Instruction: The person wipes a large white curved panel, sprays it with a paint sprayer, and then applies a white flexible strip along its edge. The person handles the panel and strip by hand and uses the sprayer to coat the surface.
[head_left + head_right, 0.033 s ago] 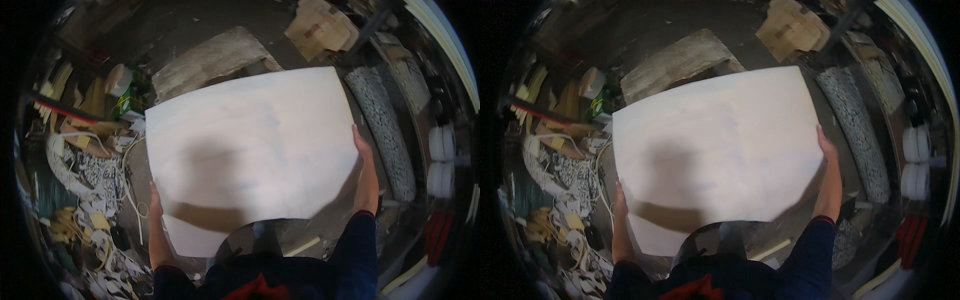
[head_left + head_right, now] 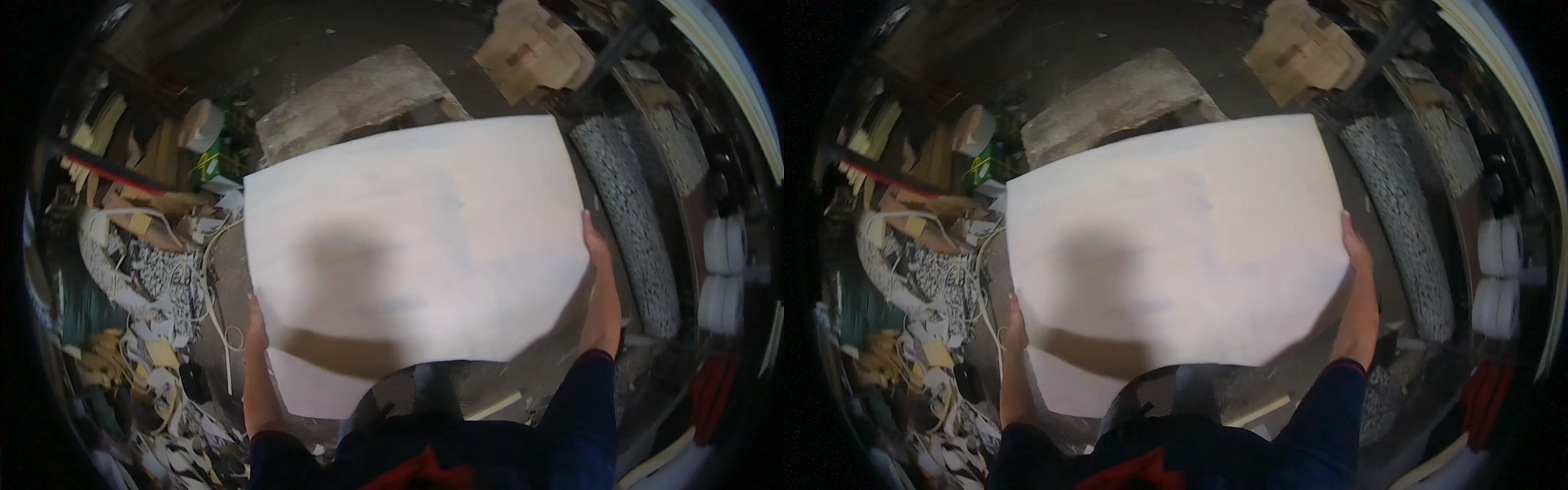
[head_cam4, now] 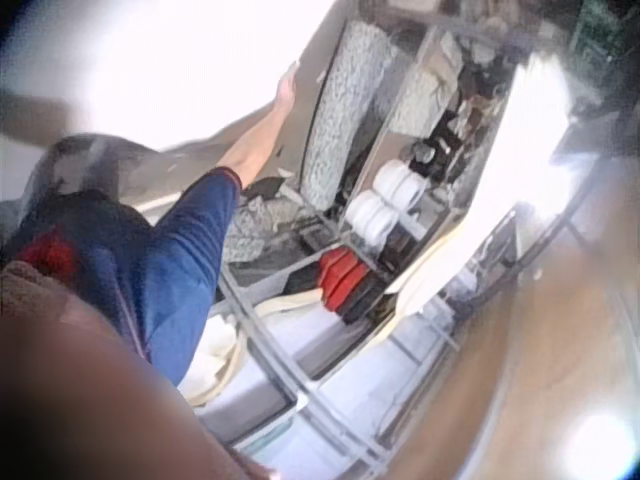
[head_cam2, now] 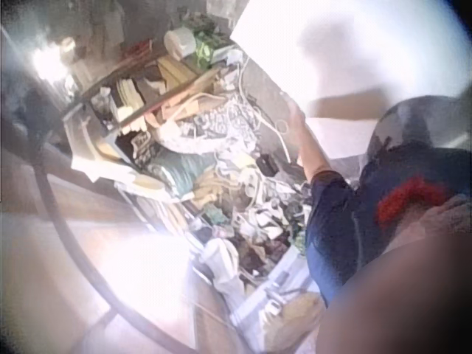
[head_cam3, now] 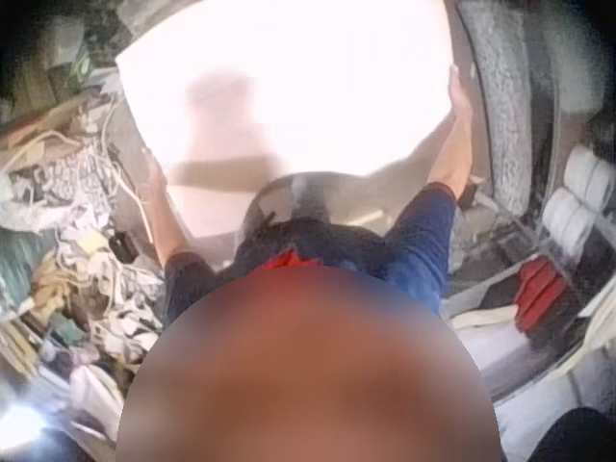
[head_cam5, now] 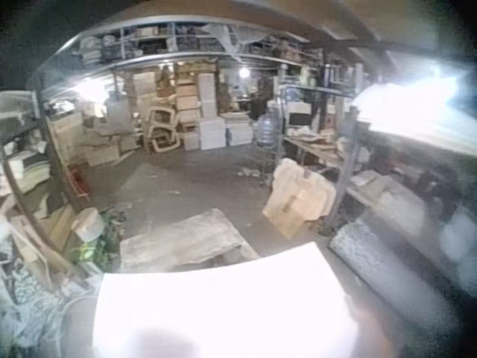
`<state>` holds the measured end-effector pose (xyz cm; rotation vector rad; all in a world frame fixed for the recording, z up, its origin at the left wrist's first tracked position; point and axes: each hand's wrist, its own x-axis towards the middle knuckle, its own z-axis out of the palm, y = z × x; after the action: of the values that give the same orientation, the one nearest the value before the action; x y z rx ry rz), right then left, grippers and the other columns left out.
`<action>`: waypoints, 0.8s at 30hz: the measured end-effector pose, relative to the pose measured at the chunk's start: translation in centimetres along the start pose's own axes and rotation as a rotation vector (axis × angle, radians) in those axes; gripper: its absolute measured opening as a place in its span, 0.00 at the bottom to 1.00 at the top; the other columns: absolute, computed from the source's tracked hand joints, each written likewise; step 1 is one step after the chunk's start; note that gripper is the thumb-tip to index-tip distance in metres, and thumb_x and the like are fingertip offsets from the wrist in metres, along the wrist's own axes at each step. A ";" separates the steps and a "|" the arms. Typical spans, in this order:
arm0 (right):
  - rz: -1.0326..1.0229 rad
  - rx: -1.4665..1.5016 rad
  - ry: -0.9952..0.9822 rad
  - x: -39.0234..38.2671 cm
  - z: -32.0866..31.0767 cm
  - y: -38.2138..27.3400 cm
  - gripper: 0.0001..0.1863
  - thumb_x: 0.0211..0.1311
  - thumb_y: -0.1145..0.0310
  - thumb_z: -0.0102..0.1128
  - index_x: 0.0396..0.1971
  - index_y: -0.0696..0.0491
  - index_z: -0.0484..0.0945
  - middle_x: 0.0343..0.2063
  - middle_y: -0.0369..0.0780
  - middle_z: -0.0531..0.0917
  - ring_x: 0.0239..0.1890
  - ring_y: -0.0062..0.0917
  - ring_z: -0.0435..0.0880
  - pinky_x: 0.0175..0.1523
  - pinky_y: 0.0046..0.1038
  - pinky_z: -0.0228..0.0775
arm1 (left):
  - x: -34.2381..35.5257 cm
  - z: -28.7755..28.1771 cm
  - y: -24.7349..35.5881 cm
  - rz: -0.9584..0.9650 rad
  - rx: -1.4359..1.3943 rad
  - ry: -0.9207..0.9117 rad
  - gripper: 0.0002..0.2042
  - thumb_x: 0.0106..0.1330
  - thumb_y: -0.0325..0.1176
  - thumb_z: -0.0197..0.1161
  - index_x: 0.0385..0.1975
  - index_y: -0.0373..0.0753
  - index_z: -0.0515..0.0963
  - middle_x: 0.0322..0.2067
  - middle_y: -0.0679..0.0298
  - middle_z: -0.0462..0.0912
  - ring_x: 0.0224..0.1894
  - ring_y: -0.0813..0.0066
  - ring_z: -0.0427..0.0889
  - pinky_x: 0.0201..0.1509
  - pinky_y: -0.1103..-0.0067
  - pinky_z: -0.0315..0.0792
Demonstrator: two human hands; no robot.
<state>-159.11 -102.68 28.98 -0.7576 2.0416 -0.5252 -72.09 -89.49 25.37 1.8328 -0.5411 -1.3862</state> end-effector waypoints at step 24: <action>-0.165 -0.507 0.281 5.3 2.9 -14.1 0.56 0.55 0.23 0.53 0.64 0.63 0.71 0.66 0.56 0.71 0.71 0.46 0.66 0.75 0.49 0.50 | -0.3 4.5 3.3 -0.199 -0.042 0.067 0.50 0.64 0.76 0.48 0.74 0.39 0.56 0.70 0.52 0.63 0.72 0.52 0.62 0.75 0.59 0.56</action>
<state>-154.53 -116.77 32.91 -1.2151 2.4246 -0.2064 -76.03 -92.73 27.61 1.9328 -0.2993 -1.4474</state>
